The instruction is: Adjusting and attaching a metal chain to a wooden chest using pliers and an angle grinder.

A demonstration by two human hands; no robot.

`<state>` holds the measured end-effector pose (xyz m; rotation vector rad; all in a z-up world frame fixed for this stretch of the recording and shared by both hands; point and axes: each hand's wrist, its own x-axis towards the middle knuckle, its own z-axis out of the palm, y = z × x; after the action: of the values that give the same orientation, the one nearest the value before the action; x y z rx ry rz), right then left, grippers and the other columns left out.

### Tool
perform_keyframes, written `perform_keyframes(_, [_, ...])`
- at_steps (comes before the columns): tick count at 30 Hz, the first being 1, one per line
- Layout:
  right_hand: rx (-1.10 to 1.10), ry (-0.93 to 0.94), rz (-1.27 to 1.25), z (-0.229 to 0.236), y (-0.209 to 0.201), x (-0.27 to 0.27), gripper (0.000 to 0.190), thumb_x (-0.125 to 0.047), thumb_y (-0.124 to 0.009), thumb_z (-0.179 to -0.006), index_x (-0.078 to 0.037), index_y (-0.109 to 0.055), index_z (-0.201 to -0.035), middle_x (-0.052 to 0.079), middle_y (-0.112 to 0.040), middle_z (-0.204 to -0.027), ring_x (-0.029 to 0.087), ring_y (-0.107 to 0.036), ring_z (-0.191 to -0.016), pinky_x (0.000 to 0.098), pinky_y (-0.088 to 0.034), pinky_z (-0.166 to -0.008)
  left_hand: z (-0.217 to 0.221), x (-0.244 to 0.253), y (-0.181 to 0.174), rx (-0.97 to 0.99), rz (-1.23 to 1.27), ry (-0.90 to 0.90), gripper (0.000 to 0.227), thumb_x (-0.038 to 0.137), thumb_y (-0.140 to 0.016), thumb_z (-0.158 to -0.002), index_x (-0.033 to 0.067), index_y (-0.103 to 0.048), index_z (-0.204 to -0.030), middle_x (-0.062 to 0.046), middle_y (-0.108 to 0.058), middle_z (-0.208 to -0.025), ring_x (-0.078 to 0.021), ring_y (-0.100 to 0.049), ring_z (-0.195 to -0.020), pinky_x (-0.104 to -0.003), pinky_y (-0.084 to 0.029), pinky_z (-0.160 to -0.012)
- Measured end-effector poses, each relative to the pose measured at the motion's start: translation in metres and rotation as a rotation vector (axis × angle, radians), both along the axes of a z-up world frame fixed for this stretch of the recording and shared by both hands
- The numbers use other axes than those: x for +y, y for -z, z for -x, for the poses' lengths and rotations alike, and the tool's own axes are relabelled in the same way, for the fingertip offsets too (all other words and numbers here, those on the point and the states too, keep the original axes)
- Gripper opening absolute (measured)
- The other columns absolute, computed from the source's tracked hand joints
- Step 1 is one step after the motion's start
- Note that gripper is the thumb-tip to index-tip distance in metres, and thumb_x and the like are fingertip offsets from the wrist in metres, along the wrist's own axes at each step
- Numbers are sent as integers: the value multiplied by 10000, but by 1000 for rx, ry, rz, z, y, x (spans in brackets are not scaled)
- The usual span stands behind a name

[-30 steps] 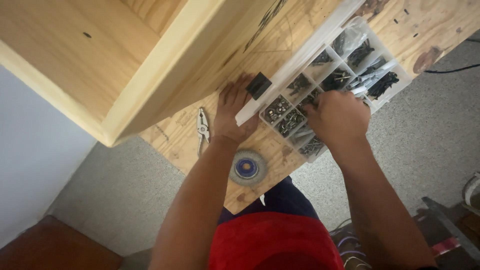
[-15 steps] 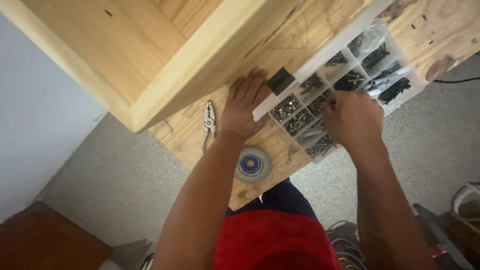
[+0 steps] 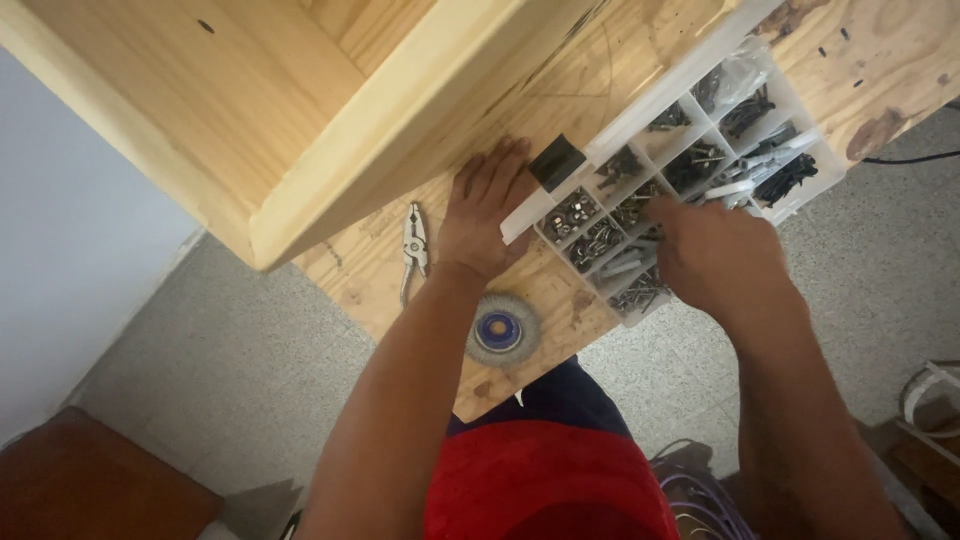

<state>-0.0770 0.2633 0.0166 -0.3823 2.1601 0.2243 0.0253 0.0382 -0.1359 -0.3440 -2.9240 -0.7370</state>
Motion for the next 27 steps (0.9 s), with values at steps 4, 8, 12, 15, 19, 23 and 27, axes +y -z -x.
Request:
perform_keyframes(4, [-27,73,192,2,1,9,554,-69,-474,-911,-185,-582,-1443,79,-810,-960,278,-754,-773,405,-549,-560,0,0,-2,56,-3,4,494,336,-549,-912,39,-590,-1304,-157,-402,-1603,-354,-384,-1510,-552,-345,-1227])
perform_keyframes(8, [-11,159,363,-1,-2,17,493,-120,-365,-1009,-185,-620,-1426,142,-774,-729,297,-703,-613,455,-529,-598,1,-1,-2,33,1,15,558,406,-431,-983,46,-577,-1384,-147,-370,-1624,-346,-357,-1526,-535,-323,-1235])
perform_keyframes(12, [105,204,312,-9,26,27,403,-187,-436,-999,-168,-649,-1341,173,-725,-781,381,-705,-689,503,-551,-589,3,9,-9,112,102,-83,426,333,-445,-1001,107,-571,-1340,-104,-467,-1544,-285,-426,-1468,-487,-370,-1204])
perform_keyframes(15, [147,170,346,-18,35,30,416,-182,-531,-934,-157,-685,-1320,245,-713,-745,517,-722,-760,620,-558,-661,4,12,-9,163,250,-163,364,329,-443,-1012,175,-564,-1319,-46,-506,-1500,-212,-470,-1426,-426,-396,-1191])
perform_keyframes(19, [110,209,413,-21,35,25,369,-169,-535,-930,-136,-738,-1237,243,-724,-717,513,-716,-728,603,-565,-642,3,13,-3,152,251,-169,376,327,-442,-1011,179,-560,-1336,-41,-518,-1491,-215,-490,-1416,-424,-398,-1188])
perform_keyframes(23, [183,260,417,-20,4,14,418,-161,-536,-957,-160,-700,-1341,221,-722,-721,501,-714,-717,618,-568,-625,5,12,-12,182,278,-178,330,312,-461,-1004,178,-587,-1278,-34,-549,-1445,-201,-523,-1382,-411,-423,-1163])
perform_keyframes(27, [179,224,319,-19,17,19,560,-171,-489,-945,-257,-597,-1488,214,-738,-779,494,-732,-778,634,-575,-703,6,13,-9,210,244,-176,320,321,-451,-1008,167,-581,-1257,-49,-538,-1463,-211,-523,-1381,-421,-440,-1152])
